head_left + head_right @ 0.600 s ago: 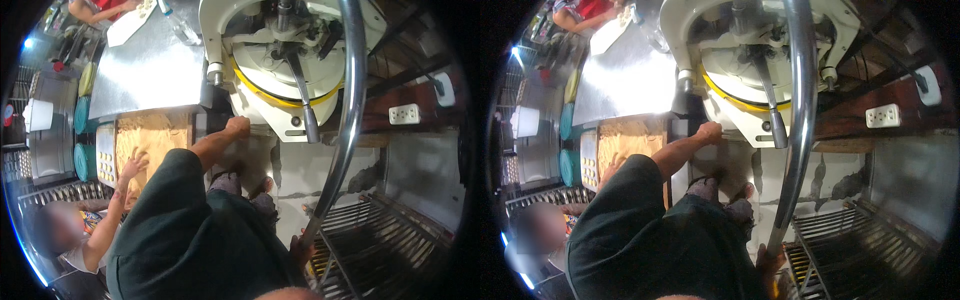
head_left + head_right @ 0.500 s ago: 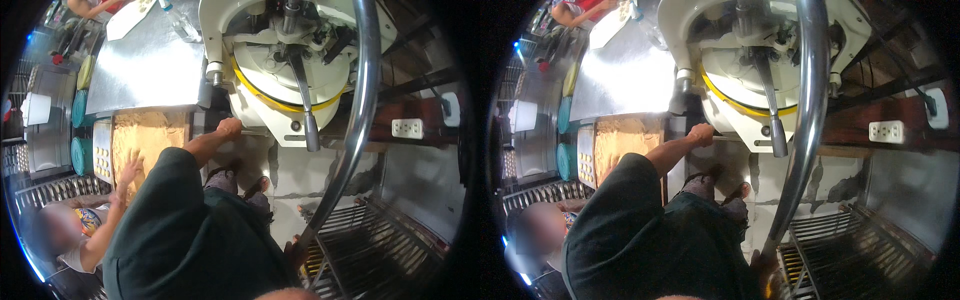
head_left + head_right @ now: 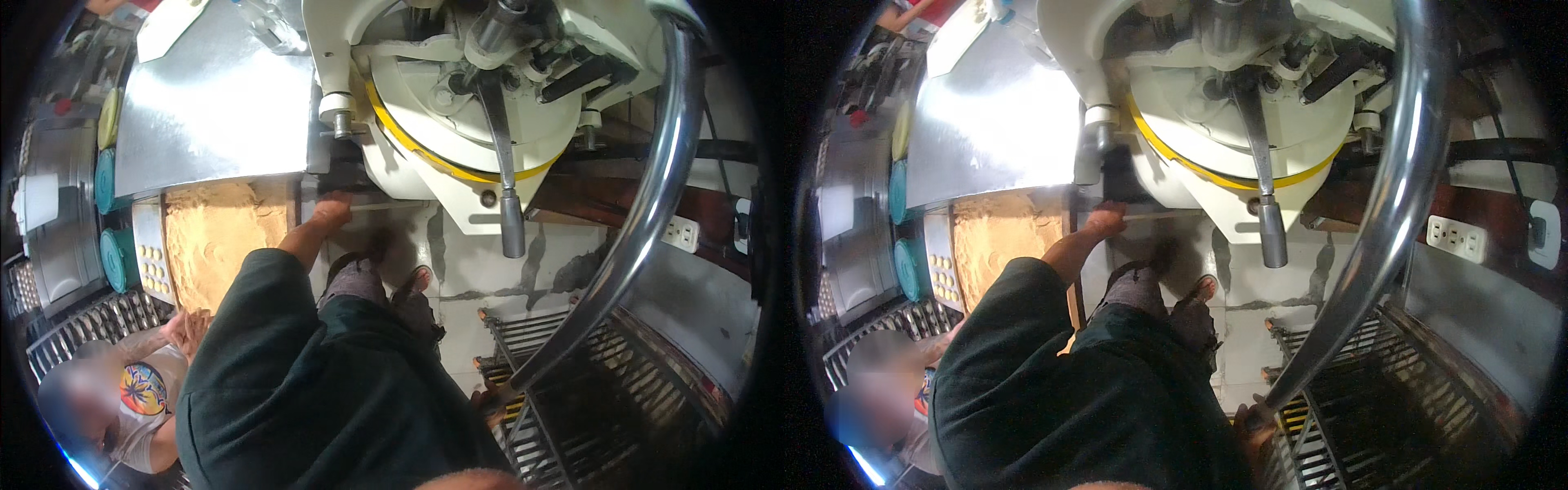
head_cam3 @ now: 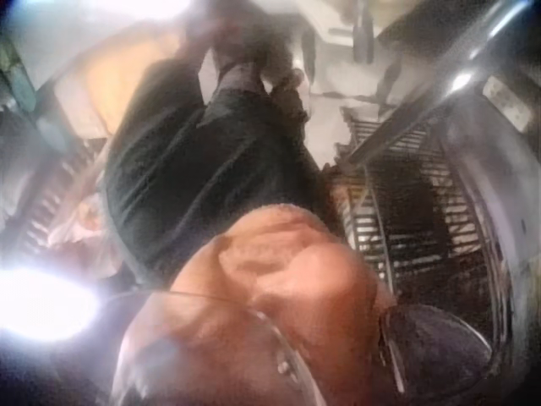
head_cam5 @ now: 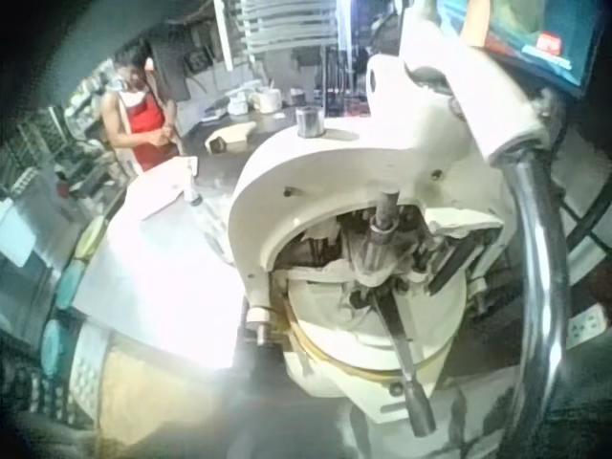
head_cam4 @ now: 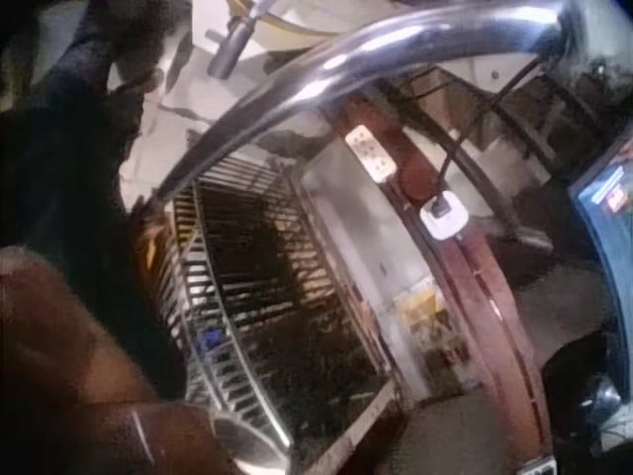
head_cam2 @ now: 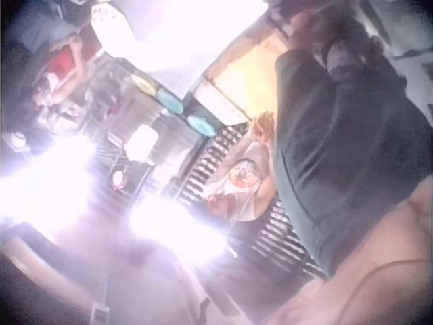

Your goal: The person uses a mechanical dough divider to portion dough, sprays water on a tray of dough balls, and then coats individual dough balls in flour or crumbs before placing them onto a baking sheet.

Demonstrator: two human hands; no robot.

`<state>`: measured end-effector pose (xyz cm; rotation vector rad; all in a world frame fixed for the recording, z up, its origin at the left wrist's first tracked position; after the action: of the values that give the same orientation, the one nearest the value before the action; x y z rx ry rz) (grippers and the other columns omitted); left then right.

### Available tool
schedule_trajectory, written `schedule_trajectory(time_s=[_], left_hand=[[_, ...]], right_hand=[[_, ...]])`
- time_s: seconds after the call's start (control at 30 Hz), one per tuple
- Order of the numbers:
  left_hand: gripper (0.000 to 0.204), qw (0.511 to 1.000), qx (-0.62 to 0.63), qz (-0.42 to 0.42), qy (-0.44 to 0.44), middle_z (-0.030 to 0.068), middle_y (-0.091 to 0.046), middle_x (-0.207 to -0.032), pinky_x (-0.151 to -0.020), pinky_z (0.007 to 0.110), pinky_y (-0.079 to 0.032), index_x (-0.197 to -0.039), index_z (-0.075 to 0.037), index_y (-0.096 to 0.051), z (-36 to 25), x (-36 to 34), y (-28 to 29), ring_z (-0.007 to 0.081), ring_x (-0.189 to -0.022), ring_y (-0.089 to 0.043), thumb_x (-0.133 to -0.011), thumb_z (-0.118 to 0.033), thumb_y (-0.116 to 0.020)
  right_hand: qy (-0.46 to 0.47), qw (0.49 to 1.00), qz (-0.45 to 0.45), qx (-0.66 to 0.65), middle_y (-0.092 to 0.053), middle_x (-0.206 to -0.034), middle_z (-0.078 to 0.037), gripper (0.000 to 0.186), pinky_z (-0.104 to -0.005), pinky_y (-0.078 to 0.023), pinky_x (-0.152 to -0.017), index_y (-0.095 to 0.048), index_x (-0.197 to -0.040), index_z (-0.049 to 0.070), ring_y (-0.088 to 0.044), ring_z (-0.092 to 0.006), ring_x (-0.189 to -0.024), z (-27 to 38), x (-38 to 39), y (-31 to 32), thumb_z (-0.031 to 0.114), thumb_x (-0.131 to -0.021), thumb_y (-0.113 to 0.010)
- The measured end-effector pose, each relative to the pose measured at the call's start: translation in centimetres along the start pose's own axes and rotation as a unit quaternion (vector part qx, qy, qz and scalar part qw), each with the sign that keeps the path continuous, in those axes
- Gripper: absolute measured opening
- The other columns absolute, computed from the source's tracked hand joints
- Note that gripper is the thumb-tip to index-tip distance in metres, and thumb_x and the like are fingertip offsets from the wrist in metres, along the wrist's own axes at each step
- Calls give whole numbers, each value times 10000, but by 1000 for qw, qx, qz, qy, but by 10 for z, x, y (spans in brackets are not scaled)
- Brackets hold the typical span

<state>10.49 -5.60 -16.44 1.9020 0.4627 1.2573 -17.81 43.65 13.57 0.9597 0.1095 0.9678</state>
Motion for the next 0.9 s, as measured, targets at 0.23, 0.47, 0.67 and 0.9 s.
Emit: schedule_trajectory(time_s=[0.23, 0.47, 0.67, 0.9], left_hand=[[305, 999, 15, 30, -4, 220, -664, -1160, -956, 476, -527, -1148, -32, -624, 31, -10, -43, 390, -1101, -652, -880, -153, -541], [293, 997, 68, -14, -22, 243, -640, -1214, -970, 486, -520, -1159, -46, -620, 49, 0, -57, 367, -1167, -630, -907, -158, -522], [309, 995, 29, 92, 20, 238, -638, -1224, -949, 483, -541, -1185, -58, -627, 29, -16, -22, 361, -1157, -640, -913, -177, -540], [310, 997, 54, 40, 23, 214, -649, -1251, -959, 470, -546, -1176, -42, -645, 30, -10, -24, 362, -1173, -641, -909, -166, -548]], right_hand=[[-37, 999, -7, -24, -622, -799, -90, 314, -278, -491, -613, -610, -1167, -51, -599, -189, -682, -8, 3, -3, 123, -911, -666], [-47, 998, -33, -18, -619, -936, -142, 348, -271, -516, -687, -579, -1204, -47, -620, -219, -820, -6, 2, -3, 128, -918, -675], [-60, 995, -76, -12, -617, -1054, -186, 380, -264, -538, -750, -552, -1235, -44, -637, -244, -938, -2, 2, -5, 132, -924, -682], [-156, 926, -328, 102, -614, -1191, -238, 420, -256, -563, -824, -521, -1271, -40, -658, -274, -1076, 18, 30, -21, 136, -930, -692]])
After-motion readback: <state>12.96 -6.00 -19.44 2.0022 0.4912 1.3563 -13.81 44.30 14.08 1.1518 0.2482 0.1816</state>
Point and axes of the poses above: each hand's wrist, its own x-axis away from the middle knuckle, its own y-axis out of the back of the hand, z = x × y, the point moved 5 cm from there along -x, towards the middle knuckle
